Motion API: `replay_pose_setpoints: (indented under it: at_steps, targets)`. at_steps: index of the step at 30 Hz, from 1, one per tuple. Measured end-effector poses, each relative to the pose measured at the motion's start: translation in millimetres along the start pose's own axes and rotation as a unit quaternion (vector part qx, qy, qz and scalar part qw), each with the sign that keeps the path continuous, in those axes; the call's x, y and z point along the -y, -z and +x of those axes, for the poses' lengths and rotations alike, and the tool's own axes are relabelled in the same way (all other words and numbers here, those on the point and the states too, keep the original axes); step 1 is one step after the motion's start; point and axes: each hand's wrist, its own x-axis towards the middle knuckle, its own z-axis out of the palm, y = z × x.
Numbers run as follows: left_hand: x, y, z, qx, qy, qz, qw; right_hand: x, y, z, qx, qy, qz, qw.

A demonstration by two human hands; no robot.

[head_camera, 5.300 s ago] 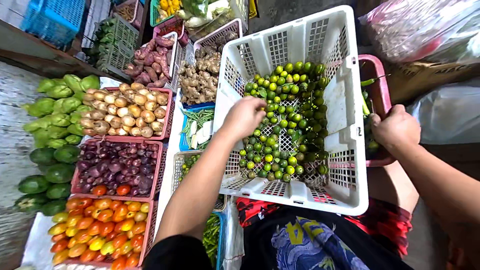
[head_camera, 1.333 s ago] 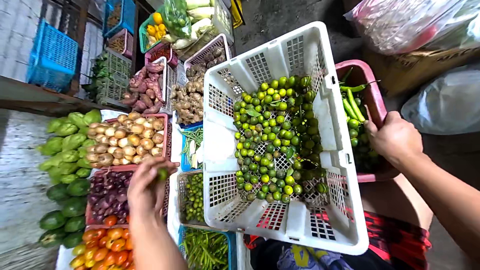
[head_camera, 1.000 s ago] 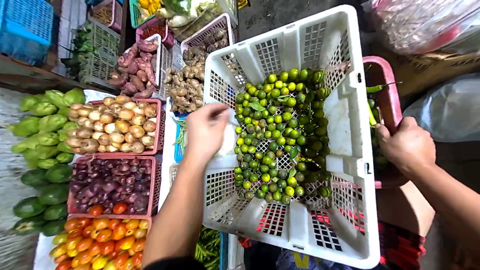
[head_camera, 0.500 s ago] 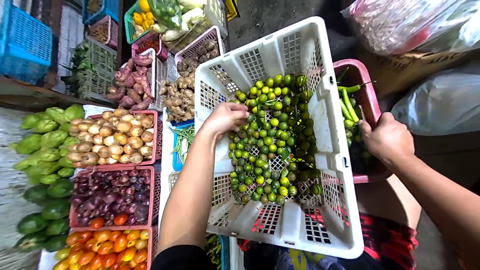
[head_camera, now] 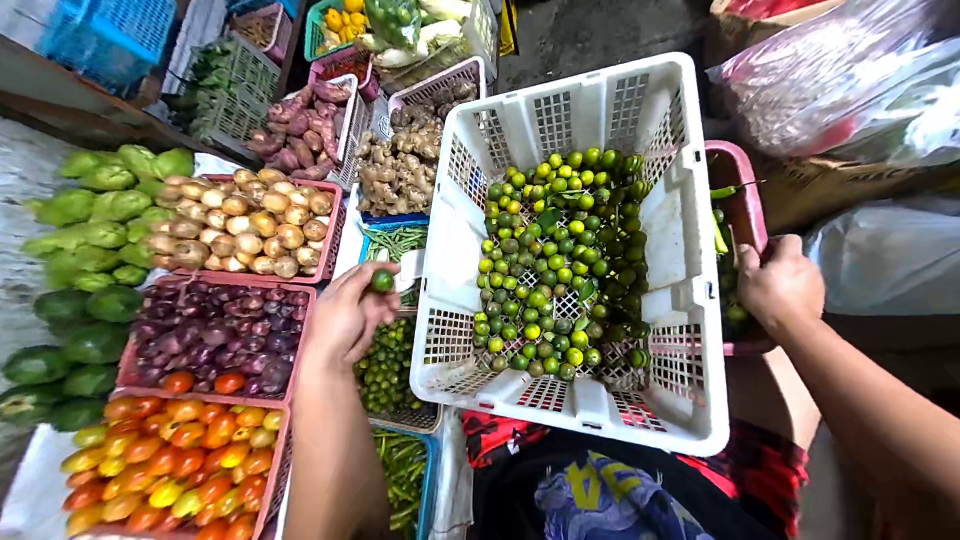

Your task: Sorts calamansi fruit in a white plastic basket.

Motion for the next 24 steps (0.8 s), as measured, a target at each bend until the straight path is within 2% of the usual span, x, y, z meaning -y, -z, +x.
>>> replay_pose_setpoints:
  at_steps: [2,4,7,9,10,11,13,14,16,19,22,24]
  targets:
    - [34.8,33.5,-11.6,-0.084,0.059,0.198,0.975,-1.9,-0.1,-0.7,-0.02,0.027,0.013,0.999]
    - [59.2,45.4,-21.3,-0.104,0.107,0.274,0.95,-3.3,-0.7,-2.6,-0.037,0.038,0.032,0.998]
    - [63.8,28.2,-27.9,-0.109,0.084,0.171,0.976,-8.5,-2.1,-10.7,-0.117,0.07,0.084,0.987]
    - [48.6,10.5,-21.6,-0.071,0.033,0.12,0.99,-2.6,3.2,-20.4,-0.151,0.101,0.188,0.965]
    - [38.5,0.8,-13.7,-0.046,0.01,0.115,0.992,9.2,11.1,-27.2,-0.133,0.092,0.278,0.947]
    - [28.0,-10.6,-1.5,-0.016,-0.001,0.102,0.995,26.9,23.6,-33.7,-0.081,0.074,0.38,0.918]
    - [16.0,-39.2,26.3,0.053,0.014,0.056,0.997,64.7,56.7,-50.0,0.124,0.047,0.512,0.848]
    - [11.9,-54.3,39.0,0.072,0.033,0.047,0.996,84.3,66.9,-57.7,0.194,0.054,0.511,0.836]
    - [1.6,-71.9,56.6,0.06,0.058,0.094,0.992,122.7,75.3,-66.1,0.212,0.047,0.44,0.871]
    - [-27.7,-72.3,56.5,0.014,0.035,0.161,0.986,144.7,86.8,-52.6,0.165,0.04,0.351,0.921]
    - [-64.8,-62.9,41.1,-0.036,-0.031,0.183,0.982,151.2,110.1,-43.2,0.118,0.108,0.371,0.915]
    - [-80.6,-55.5,29.1,-0.078,-0.104,0.188,0.974,158.2,116.4,-39.8,0.083,0.169,0.417,0.889]
